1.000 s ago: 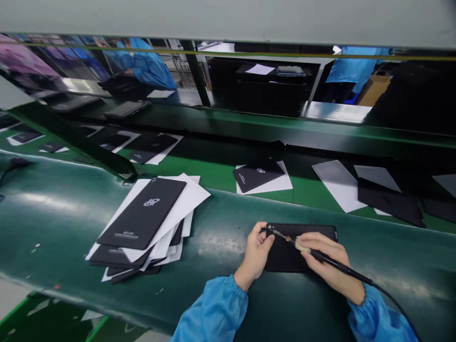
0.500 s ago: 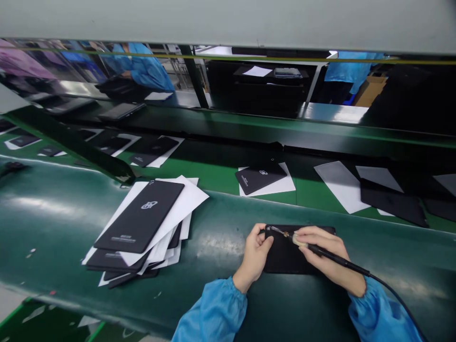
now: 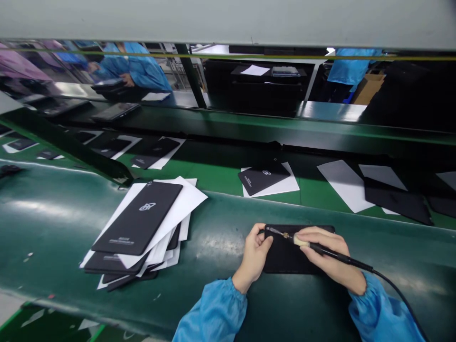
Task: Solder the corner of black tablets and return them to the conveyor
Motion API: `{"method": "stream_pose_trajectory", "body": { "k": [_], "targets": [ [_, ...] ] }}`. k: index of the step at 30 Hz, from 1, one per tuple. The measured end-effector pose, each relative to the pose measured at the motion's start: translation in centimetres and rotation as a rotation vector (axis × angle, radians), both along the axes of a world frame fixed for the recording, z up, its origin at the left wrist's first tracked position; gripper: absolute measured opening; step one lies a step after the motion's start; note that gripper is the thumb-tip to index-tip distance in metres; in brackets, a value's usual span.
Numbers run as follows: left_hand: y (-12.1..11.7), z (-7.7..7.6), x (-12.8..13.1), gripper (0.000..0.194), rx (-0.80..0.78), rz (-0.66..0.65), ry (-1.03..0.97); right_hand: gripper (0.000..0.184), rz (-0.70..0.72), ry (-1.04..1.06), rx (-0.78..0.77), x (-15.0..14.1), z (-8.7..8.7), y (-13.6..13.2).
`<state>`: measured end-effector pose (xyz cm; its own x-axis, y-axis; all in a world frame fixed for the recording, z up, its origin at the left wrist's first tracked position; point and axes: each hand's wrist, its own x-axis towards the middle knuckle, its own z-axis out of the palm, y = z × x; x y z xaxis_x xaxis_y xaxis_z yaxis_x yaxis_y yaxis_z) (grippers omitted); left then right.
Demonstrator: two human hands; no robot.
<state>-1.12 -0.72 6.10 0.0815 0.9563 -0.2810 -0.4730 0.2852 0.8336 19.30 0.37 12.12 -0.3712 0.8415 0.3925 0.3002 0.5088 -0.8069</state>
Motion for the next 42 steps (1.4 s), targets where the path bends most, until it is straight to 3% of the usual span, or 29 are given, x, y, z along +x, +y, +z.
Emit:
{"method": "stream_pose_trajectory", "body": {
  "k": [16,25,42],
  "targets": [
    [0.0,0.1,-0.1,0.034,0.006,-0.015,-0.002,0.016,0.004,-0.006,-0.016,-0.4,-0.9,-0.2],
    [0.0,0.0,0.0,0.033,0.008,0.002,-0.002,0.008,-0.310,0.001,0.137,-1.2,-2.0,-2.8],
    [0.0,0.0,0.1,0.031,0.001,0.003,0.005,0.018,-0.226,-0.012,0.253,-2.7,-3.7,-3.9]
  ]
}}
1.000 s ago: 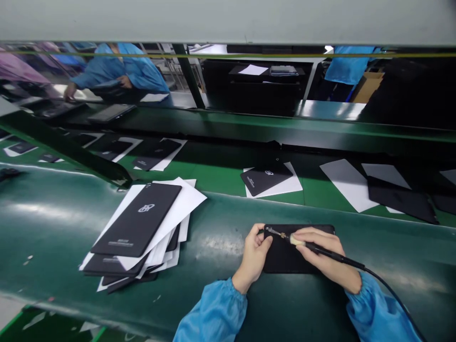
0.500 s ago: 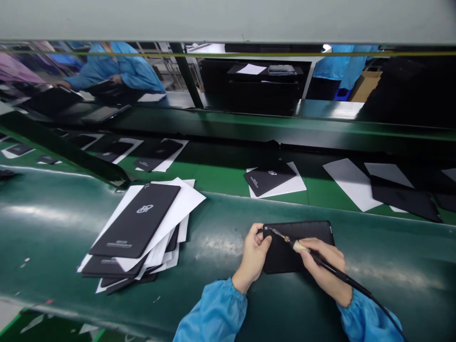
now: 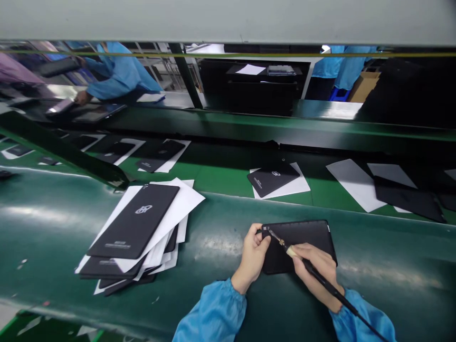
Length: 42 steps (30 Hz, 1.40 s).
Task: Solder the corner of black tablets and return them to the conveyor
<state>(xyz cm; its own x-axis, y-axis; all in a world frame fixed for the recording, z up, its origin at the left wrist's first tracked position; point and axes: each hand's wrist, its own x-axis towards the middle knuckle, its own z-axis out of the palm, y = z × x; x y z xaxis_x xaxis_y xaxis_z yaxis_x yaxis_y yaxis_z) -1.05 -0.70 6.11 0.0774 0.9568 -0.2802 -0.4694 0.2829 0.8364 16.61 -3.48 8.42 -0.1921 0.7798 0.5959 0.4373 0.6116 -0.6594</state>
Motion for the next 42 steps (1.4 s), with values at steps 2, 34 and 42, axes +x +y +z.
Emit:
{"method": "stream_pose_trajectory", "body": {
  "k": [2,34,42],
  "targets": [
    [0.0,0.1,0.0,0.031,0.010,0.000,0.007,0.022,0.000,-0.027,0.055,-0.4,-0.4,-0.3],
    [0.6,-0.1,-0.3,0.038,0.025,-0.178,0.114,0.024,-0.548,-0.487,0.190,18.2,1.1,16.3],
    [0.7,-0.6,-0.2,0.040,0.032,-0.150,0.106,0.021,-0.407,-0.489,0.059,5.2,-1.5,17.7]
  ]
}}
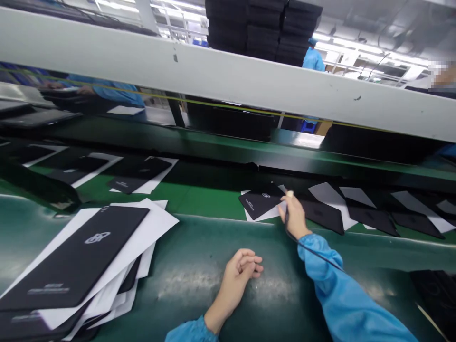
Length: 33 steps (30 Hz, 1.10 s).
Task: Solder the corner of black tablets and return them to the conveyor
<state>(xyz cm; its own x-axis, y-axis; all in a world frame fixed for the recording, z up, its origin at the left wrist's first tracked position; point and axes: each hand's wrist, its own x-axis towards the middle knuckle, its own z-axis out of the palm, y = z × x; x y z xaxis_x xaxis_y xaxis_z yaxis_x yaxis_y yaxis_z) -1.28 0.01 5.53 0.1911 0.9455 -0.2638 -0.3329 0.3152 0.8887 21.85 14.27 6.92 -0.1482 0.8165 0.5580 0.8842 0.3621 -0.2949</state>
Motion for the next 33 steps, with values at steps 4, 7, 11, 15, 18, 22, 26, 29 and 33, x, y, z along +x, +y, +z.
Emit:
{"method": "stream_pose_trajectory", "body": {
  "k": [4,7,11,15,18,22,26,29,33],
  "targets": [
    [0.0,-1.1,0.0,0.043,0.005,0.007,-0.008,0.032,0.023,-0.038,-0.177,-6.1,-1.8,0.1],
    [0.0,-2.0,0.0,0.045,0.015,0.014,-0.018,0.041,-0.005,-0.064,-0.286,-7.8,-2.1,0.5],
    [0.2,-2.7,-0.1,0.044,0.022,0.012,-0.012,0.041,-0.033,-0.106,-0.370,-7.8,-1.4,0.8],
    [0.3,-2.1,-0.1,0.046,0.002,0.019,-0.015,0.033,-0.031,-0.146,-0.376,-7.5,-0.9,0.6],
    [0.3,-1.5,-0.1,0.048,-0.023,0.014,-0.019,0.028,-0.023,-0.162,-0.359,-7.2,-0.9,0.6],
    [0.2,-1.7,0.0,0.049,-0.025,0.039,-0.032,0.022,0.009,-0.129,-0.274,-6.1,-1.2,0.5],
    [-0.1,-2.2,0.2,0.044,-0.020,0.076,-0.035,0.018,0.061,-0.027,-0.124,-4.4,-2.3,0.0],
    [1.3,-1.3,0.1,0.027,0.118,0.077,0.098,0.020,0.061,0.080,-0.009,-3.1,-3.7,-0.1],
    [7.6,1.2,0.2,0.030,0.446,0.088,0.591,0.025,0.056,0.170,0.078,-2.3,-5.3,0.3]
  ]
}}
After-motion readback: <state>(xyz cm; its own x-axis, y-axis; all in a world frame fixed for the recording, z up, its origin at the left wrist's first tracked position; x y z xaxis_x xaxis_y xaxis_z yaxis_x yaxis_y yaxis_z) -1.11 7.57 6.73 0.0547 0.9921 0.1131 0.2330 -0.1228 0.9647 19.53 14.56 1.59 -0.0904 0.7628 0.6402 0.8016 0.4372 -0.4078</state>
